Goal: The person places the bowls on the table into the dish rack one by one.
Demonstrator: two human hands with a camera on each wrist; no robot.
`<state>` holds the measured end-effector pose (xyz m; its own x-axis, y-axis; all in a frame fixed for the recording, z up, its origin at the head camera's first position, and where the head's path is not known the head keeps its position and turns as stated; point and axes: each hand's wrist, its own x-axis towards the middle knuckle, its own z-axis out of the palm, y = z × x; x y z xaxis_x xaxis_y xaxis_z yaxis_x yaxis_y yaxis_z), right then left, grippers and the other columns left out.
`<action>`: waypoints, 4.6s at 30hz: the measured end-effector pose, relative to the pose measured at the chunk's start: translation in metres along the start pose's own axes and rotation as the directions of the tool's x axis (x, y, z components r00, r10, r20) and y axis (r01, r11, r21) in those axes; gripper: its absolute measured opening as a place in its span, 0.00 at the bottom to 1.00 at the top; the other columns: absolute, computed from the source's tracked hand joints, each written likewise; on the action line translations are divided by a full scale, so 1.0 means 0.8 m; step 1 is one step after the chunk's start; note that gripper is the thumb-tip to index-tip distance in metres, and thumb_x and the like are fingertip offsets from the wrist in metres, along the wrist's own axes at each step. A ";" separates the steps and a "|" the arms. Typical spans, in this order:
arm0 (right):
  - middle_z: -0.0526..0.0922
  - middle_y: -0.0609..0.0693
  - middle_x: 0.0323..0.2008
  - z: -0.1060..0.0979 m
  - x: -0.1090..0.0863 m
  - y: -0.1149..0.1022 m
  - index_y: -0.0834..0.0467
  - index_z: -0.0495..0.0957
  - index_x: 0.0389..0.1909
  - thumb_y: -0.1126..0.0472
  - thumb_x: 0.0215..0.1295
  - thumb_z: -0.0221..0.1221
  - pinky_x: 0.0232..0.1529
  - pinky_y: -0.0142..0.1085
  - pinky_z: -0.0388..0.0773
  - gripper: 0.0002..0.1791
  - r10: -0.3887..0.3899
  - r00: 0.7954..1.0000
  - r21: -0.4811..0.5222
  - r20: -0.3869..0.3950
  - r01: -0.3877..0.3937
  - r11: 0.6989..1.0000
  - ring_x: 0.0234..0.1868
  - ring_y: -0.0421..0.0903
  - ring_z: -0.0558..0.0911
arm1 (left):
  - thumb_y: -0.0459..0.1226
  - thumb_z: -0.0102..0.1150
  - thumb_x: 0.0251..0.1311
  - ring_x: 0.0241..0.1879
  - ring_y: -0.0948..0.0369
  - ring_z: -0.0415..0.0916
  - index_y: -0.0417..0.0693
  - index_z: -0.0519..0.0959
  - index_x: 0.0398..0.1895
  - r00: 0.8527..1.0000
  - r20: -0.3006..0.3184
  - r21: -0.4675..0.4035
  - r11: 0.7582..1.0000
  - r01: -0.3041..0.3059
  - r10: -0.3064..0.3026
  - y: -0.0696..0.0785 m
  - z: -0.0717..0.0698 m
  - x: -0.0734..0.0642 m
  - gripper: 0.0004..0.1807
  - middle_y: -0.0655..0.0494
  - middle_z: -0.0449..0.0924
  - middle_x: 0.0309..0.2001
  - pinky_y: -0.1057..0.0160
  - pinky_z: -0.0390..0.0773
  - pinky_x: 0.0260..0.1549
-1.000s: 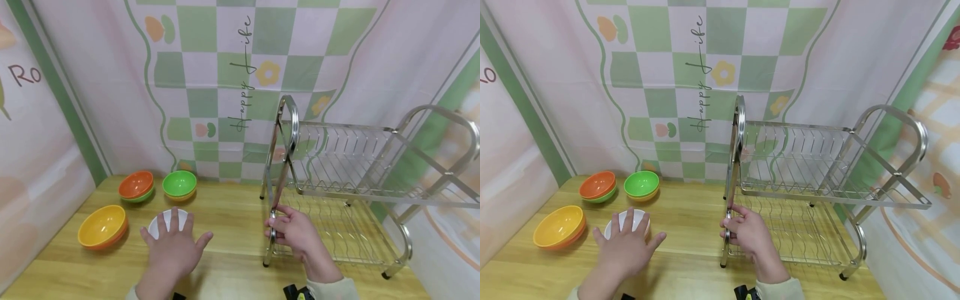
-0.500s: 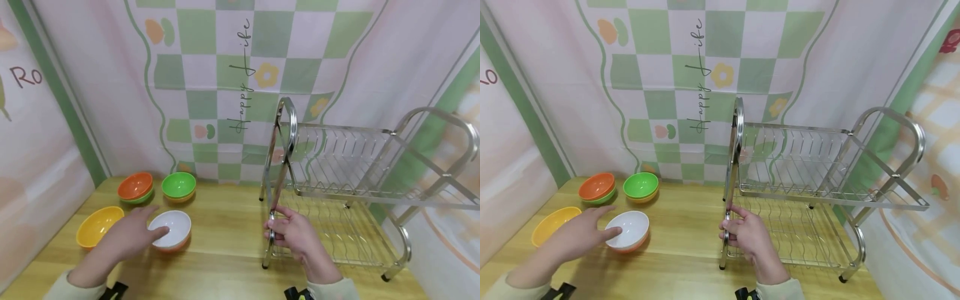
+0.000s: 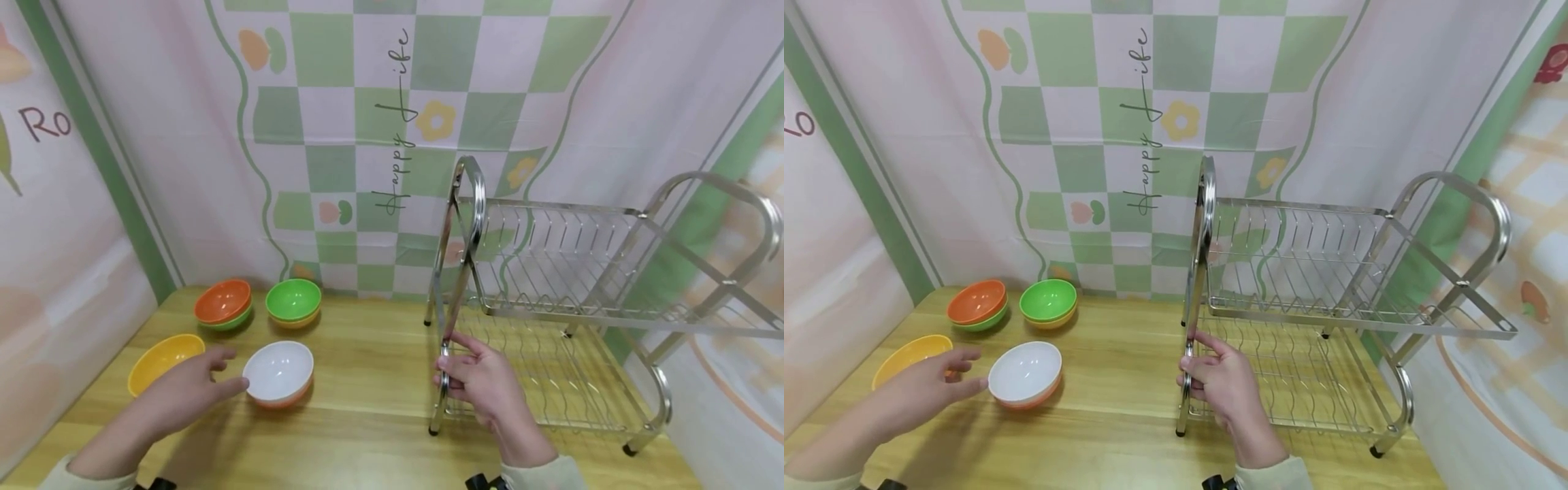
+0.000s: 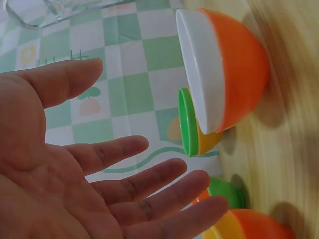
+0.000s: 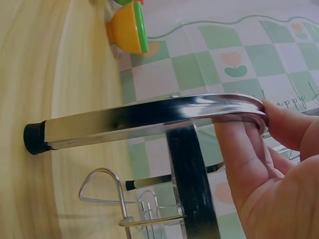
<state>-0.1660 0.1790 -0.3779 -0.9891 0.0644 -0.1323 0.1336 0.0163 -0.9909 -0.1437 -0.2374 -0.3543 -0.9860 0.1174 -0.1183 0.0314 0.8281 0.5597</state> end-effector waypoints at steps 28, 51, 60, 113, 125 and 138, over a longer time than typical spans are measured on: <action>0.84 0.62 0.37 0.000 -0.001 0.000 0.63 0.70 0.61 0.75 0.66 0.59 0.41 0.54 0.85 0.23 -0.016 1.000 -0.005 -0.003 0.016 1.000 0.34 0.61 0.85 | 0.34 0.58 0.68 0.34 0.51 0.77 0.30 0.65 0.67 0.964 0.148 -0.426 0.865 0.266 -0.223 -0.021 0.023 0.055 0.28 0.42 0.75 0.37 0.55 0.86 0.32; 0.84 0.61 0.37 0.000 0.001 -0.002 0.63 0.70 0.62 0.73 0.66 0.60 0.41 0.53 0.85 0.23 -0.001 1.000 -0.024 -0.001 0.001 1.000 0.33 0.60 0.85 | 0.26 0.57 0.61 0.23 0.54 0.78 0.27 0.70 0.59 0.956 0.155 -0.501 0.814 0.293 -0.248 -0.028 0.036 0.075 0.23 0.39 0.77 0.33 0.58 0.85 0.25; 0.84 0.61 0.37 -0.001 0.001 -0.004 0.61 0.71 0.61 0.72 0.67 0.60 0.40 0.52 0.85 0.22 0.001 1.000 -0.030 0.004 -0.001 1.000 0.33 0.59 0.85 | 0.25 0.52 0.60 0.24 0.53 0.78 0.30 0.71 0.61 0.963 0.112 -0.441 0.856 0.270 -0.246 -0.023 0.036 0.080 0.23 0.40 0.77 0.37 0.57 0.85 0.25; 0.84 0.61 0.37 0.000 0.000 0.002 0.61 0.71 0.62 0.72 0.66 0.61 0.39 0.52 0.85 0.23 -0.015 1.000 -0.041 0.004 0.015 0.999 0.34 0.61 0.85 | 0.36 0.51 0.73 0.53 0.44 0.74 0.52 0.39 0.81 0.940 0.329 -0.894 0.350 0.281 0.086 -0.036 -0.003 0.060 0.42 0.33 0.43 0.72 0.45 0.77 0.56; 0.84 0.62 0.37 -0.001 0.000 0.001 0.62 0.70 0.62 0.72 0.66 0.60 0.41 0.53 0.85 0.24 -0.011 1.000 -0.031 0.006 0.011 0.999 0.34 0.61 0.85 | 0.36 0.47 0.77 0.56 0.43 0.74 0.69 0.66 0.74 0.920 0.250 -0.942 0.295 0.159 0.301 -0.028 0.010 0.053 0.26 0.39 0.55 0.68 0.42 0.75 0.55; 0.84 0.62 0.38 -0.002 0.001 0.002 0.61 0.70 0.62 0.72 0.67 0.60 0.41 0.53 0.85 0.23 -0.008 1.000 -0.027 0.012 0.008 1.000 0.35 0.62 0.85 | 0.36 0.47 0.77 0.56 0.44 0.75 0.66 0.67 0.73 0.918 0.179 -0.969 0.223 0.103 0.355 0.015 0.040 0.028 0.25 0.44 0.63 0.64 0.42 0.75 0.55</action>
<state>-0.1668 0.1805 -0.3796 -0.9909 0.0519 -0.1246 0.1269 0.0442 -0.9909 -0.1597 -0.2069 -0.3766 -0.8643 0.4997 -0.0570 -0.2531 -0.3342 0.9079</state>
